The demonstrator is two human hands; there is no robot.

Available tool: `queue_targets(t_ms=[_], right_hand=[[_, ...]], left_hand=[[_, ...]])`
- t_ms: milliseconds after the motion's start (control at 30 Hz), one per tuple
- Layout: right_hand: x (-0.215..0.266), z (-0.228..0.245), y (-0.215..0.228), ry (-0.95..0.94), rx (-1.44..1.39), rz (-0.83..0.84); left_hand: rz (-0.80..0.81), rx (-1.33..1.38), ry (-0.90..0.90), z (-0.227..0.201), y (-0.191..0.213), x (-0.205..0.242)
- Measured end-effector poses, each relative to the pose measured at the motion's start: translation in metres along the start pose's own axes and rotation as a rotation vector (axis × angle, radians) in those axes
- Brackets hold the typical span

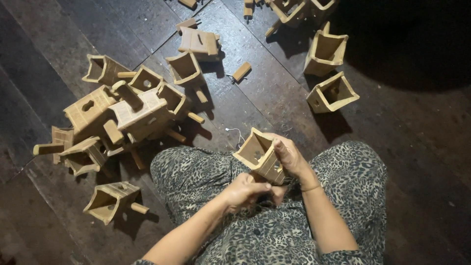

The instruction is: The person sits on the floor and assembles small wooden pieces by hand. They pick up a wooden frame and a dowel, insert the dowel into the frame, and place the assembled unit into a nearby black tub. The person repeats this process with multiple wooden frames and dowels.

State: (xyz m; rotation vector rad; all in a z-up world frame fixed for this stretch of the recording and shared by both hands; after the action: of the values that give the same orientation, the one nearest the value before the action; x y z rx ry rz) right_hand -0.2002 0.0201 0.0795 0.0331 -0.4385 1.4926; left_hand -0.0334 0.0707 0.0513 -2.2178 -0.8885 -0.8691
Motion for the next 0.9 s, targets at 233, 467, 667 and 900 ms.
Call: queue_targets(t_ms=[233,467,667,900], right_hand=[[-0.008,-0.026,0.006,0.036,0.01,0.074],[-0.015,-0.08,0.017,-0.122,-0.39,-0.129],[-0.026,-0.104,0.048,-0.181,-0.245,-0.366],[-0.037,-0.151,0.065,-0.214,0.102,-0.352]], left_hand=[[-0.152,-0.125,-0.168,-0.004,0.0,-0.02],[-0.176,-0.389,-0.142,0.011,0.039,-0.031],[-0.548,-0.462,-0.299,-0.07,0.125,-0.003],[-0.603,0.407,-0.45,-0.161,0.221,-0.08]])
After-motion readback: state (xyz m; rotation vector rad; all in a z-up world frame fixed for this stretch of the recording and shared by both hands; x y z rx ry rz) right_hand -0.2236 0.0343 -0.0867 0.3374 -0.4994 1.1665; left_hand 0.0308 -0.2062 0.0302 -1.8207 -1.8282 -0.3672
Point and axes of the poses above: each hand's wrist, its own x-axis away from the middle knuckle, its own y-axis out of the back of the hand, z = x × y, the point moved 6 cm from there along -x, towards the middle knuckle, and after that the axes turned 15 degrees about -x, right-handed, at the moved point
